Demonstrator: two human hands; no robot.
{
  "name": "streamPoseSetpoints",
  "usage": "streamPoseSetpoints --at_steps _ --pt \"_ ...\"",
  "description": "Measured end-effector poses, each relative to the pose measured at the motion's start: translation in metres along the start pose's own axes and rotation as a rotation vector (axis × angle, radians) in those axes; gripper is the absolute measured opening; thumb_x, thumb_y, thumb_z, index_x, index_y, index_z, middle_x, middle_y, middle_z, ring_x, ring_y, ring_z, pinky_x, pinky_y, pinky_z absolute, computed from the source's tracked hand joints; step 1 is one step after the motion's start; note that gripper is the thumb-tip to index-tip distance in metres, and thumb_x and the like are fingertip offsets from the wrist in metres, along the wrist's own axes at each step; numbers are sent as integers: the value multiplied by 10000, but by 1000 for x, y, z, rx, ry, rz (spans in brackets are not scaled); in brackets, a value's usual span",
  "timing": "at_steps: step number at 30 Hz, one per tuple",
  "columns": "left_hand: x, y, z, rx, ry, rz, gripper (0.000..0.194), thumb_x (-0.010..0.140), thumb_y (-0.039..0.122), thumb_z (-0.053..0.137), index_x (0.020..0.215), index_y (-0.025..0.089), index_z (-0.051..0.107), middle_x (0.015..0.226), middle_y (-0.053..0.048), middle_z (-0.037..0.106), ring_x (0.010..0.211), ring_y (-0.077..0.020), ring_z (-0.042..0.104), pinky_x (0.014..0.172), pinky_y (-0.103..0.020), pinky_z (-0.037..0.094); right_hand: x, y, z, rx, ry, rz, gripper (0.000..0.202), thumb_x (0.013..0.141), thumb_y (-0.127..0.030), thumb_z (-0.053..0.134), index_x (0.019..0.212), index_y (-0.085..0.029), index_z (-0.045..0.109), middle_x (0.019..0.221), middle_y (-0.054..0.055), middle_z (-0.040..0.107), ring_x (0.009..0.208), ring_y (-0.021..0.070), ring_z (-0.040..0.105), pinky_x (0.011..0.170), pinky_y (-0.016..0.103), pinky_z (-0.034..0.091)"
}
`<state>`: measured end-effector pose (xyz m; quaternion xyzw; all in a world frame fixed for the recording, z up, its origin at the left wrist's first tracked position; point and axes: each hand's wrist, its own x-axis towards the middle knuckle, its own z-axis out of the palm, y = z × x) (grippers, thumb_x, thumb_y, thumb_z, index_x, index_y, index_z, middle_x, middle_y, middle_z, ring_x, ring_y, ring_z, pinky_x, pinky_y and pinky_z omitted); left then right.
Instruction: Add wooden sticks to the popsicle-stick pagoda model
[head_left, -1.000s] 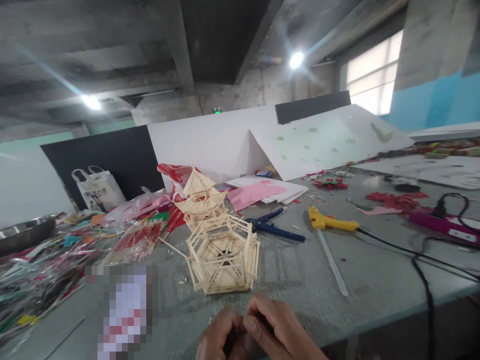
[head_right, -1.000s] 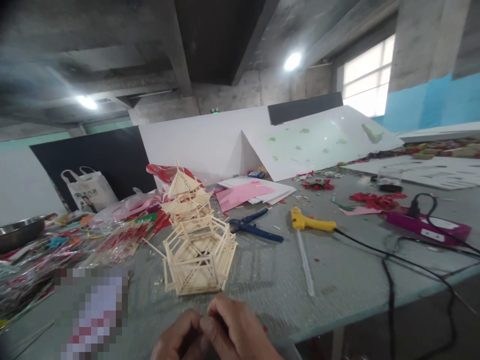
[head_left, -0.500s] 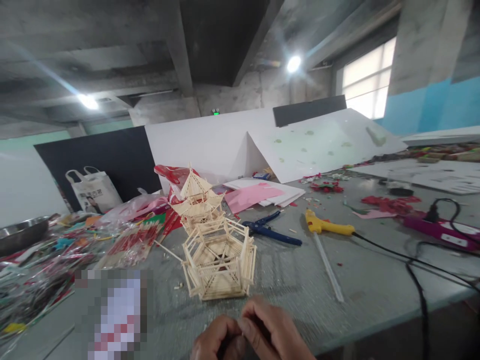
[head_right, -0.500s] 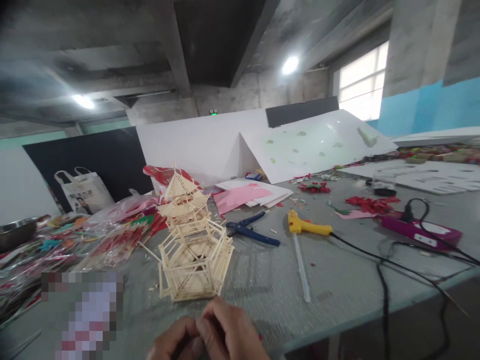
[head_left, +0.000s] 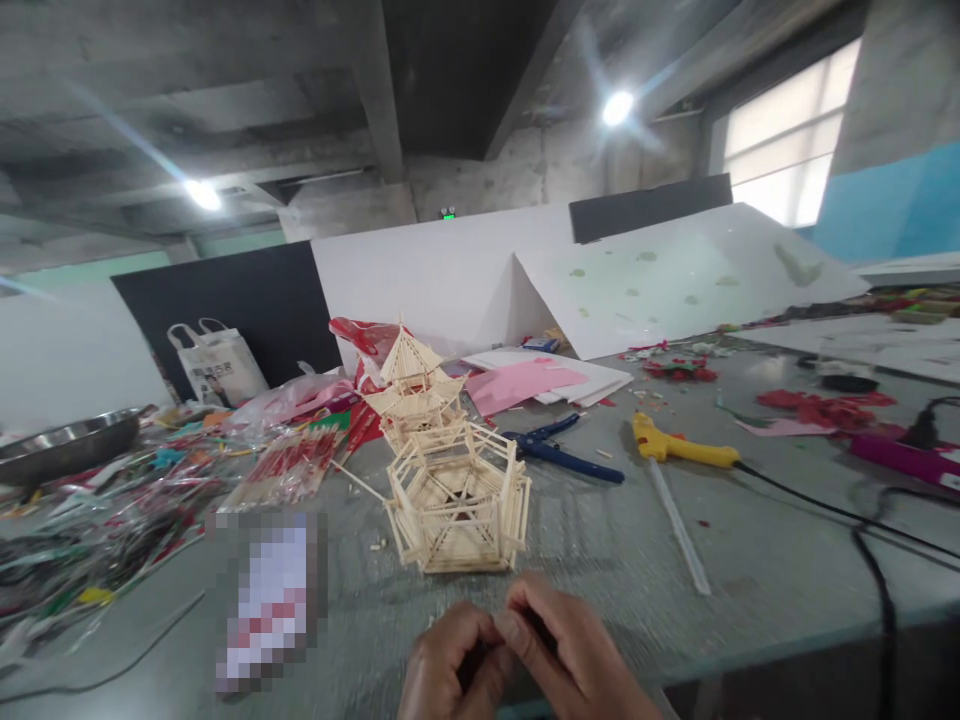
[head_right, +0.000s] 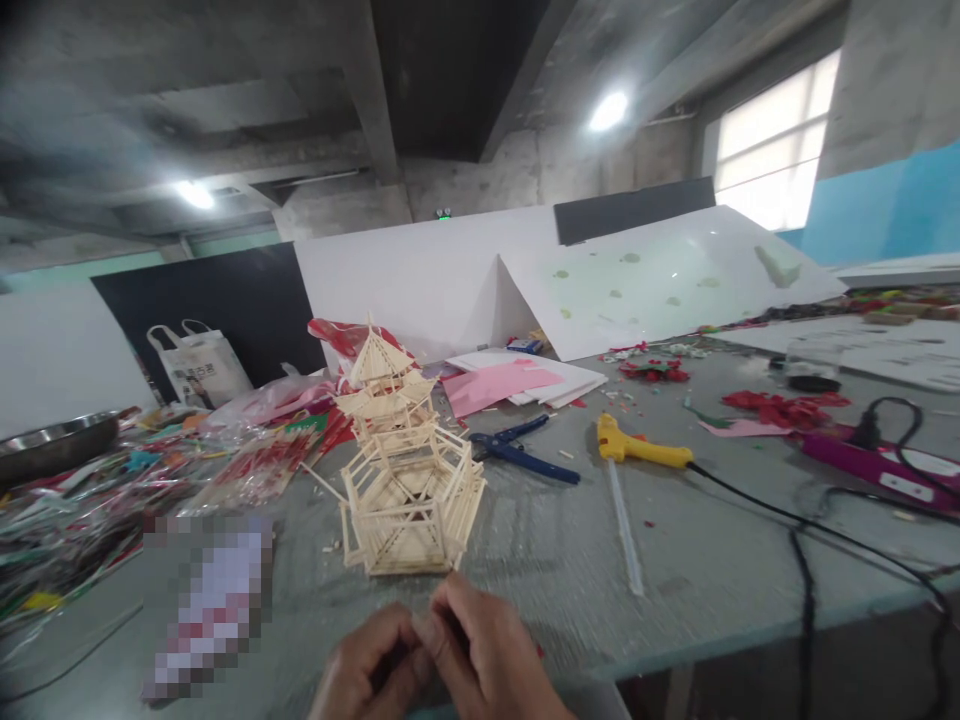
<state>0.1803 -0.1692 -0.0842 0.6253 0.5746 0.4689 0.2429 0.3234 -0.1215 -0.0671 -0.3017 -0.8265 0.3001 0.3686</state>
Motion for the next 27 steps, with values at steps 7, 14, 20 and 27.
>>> streamPoseSetpoints --at_steps 7,14,20,27 --pt "2 9 0 -26 13 8 279 771 408 513 621 174 541 559 12 459 537 -110 390 508 -214 301 2 8 2 81 -28 -28 279 909 -368 378 713 -181 447 615 -32 452 572 85 415 525 198 301" --pt "-9 19 -25 -113 133 -73 226 728 397 575 732 180 638 607 0 556 561 -119 459 533 -211 357 0 10 4 203 120 17 294 935 -357 310 766 -185 478 587 -38 412 546 86 409 528 199 325" --pt "-15 12 -75 -81 432 -224 302 729 465 572 824 178 586 513 57 477 450 -94 398 431 -188 329 0 11 -16 39 224 23 212 896 -346 379 863 -186 514 674 -8 528 592 104 488 556 210 379" --pt "22 -25 -87 -85 377 -249 307 698 463 595 786 170 572 827 -55 633 807 -215 609 629 -275 487 27 33 -55 38 187 304 256 819 -343 419 985 -160 484 671 -2 587 548 127 572 512 232 404"
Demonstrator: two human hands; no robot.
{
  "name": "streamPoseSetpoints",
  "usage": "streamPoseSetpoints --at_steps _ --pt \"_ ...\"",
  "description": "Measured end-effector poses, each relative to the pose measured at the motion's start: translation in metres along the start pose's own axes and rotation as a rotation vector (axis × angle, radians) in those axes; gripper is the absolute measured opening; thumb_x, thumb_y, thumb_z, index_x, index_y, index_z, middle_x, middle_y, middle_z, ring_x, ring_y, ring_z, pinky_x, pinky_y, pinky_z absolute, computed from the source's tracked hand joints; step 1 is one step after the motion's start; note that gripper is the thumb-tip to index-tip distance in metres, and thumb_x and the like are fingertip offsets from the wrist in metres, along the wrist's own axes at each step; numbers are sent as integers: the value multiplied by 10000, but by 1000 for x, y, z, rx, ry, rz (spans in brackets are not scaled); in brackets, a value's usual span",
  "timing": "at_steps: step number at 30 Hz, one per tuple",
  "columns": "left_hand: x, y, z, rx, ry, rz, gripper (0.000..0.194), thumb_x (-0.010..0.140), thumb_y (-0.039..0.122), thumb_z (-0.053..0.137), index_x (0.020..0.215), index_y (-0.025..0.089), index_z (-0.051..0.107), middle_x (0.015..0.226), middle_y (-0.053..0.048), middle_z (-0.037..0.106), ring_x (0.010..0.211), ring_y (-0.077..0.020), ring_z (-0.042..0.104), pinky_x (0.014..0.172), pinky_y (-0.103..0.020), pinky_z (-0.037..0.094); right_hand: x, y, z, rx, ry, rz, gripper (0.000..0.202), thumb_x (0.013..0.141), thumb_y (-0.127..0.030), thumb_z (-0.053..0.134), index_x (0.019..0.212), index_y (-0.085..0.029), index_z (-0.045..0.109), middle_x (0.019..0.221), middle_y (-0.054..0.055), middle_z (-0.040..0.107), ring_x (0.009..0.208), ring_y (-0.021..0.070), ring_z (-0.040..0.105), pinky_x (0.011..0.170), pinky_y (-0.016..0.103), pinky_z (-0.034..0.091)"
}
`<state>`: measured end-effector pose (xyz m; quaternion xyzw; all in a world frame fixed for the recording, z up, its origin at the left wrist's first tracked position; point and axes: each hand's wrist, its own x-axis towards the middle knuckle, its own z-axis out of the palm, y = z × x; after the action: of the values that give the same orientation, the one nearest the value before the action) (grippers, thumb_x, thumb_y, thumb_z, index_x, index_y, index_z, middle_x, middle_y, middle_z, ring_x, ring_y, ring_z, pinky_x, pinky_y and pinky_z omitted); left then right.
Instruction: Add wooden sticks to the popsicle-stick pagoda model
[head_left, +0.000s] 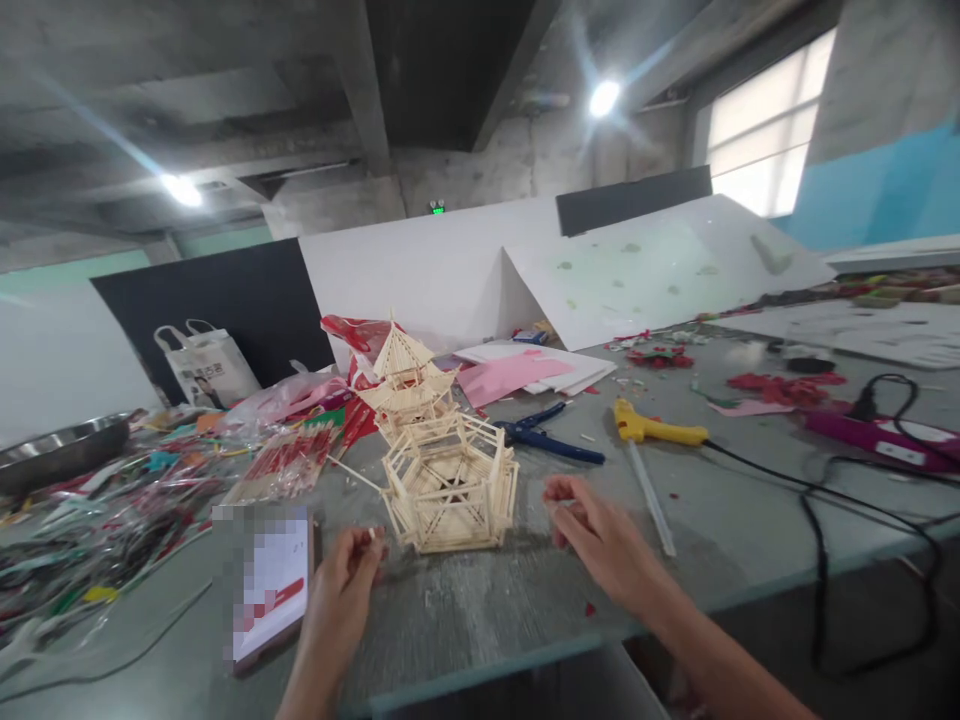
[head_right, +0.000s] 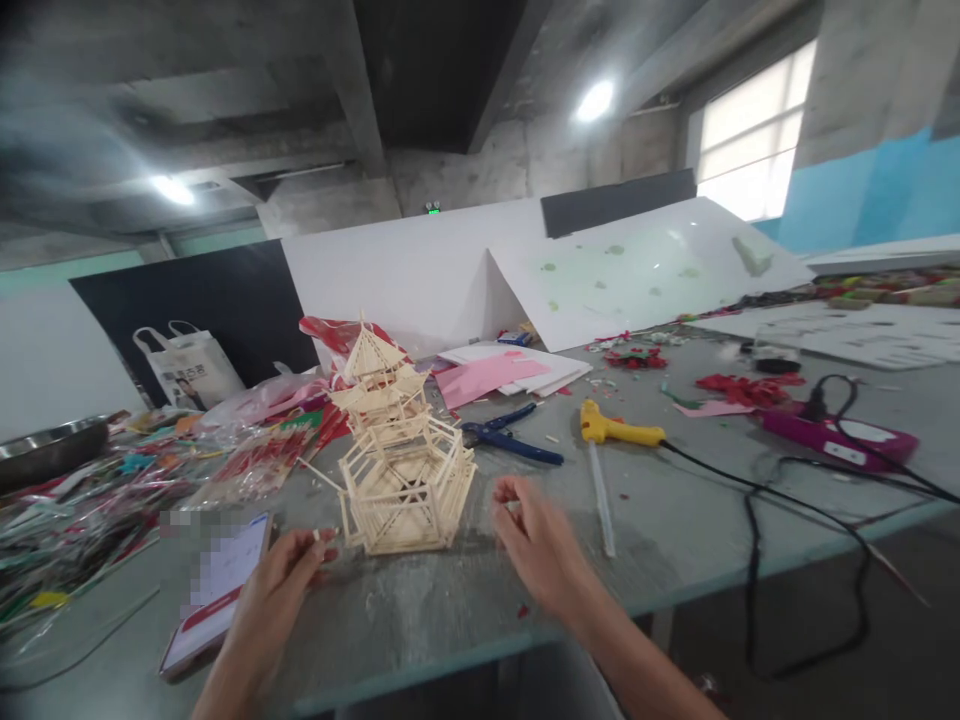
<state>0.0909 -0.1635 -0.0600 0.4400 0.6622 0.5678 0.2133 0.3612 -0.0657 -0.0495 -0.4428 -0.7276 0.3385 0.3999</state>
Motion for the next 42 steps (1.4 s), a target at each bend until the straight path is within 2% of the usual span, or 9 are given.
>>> streamPoseSetpoints --at_steps 3,5,11,15,22,32,42 --pt "12 -2 6 -87 14 -57 295 677 439 620 783 168 571 874 -67 631 858 -232 612 657 -302 507 14 0 3 234 -186 216 315 794 -327 414 1058 -158 430 718 14 610 515 129 598 376 192 326" --pt "14 2 9 -174 26 -113 268 668 399 636 772 163 565 866 -59 627 832 -215 617 667 -303 511 19 -1 6 355 -256 316 325 775 -305 429 1070 -169 410 709 11 611 508 129 606 341 174 292" --pt "7 18 13 -382 -1 -239 168 678 273 642 751 155 547 778 -23 629 711 -151 623 705 -290 507 26 -7 9 542 -308 412 168 697 -194 457 863 -176 451 681 3 605 500 128 619 334 160 301" --pt "6 16 15 -448 -56 -250 173 691 252 641 761 153 518 791 -48 658 723 -166 638 721 -314 503 30 -11 11 593 -351 428 150 689 -206 474 831 -162 484 737 30 645 500 116 614 341 155 306" --pt "3 17 17 -485 -67 -271 131 706 219 634 757 155 531 815 -60 684 743 -180 662 724 -311 509 33 -17 13 569 -418 363 125 676 -211 483 763 -148 546 803 44 668 495 97 602 349 151 320" --pt "-9 23 28 -555 -138 -261 153 710 260 637 753 158 532 818 -59 689 821 -215 666 757 -324 508 48 -18 6 513 -336 342 269 838 -340 429 817 -128 593 857 87 660 468 96 586 345 161 347" --pt "-19 32 40 -583 -181 -275 170 702 255 653 776 146 547 840 -81 675 879 -230 650 828 -359 489 67 -16 3 416 -273 351 269 894 -304 368 768 -121 519 770 57 628 369 64 527 320 167 346"
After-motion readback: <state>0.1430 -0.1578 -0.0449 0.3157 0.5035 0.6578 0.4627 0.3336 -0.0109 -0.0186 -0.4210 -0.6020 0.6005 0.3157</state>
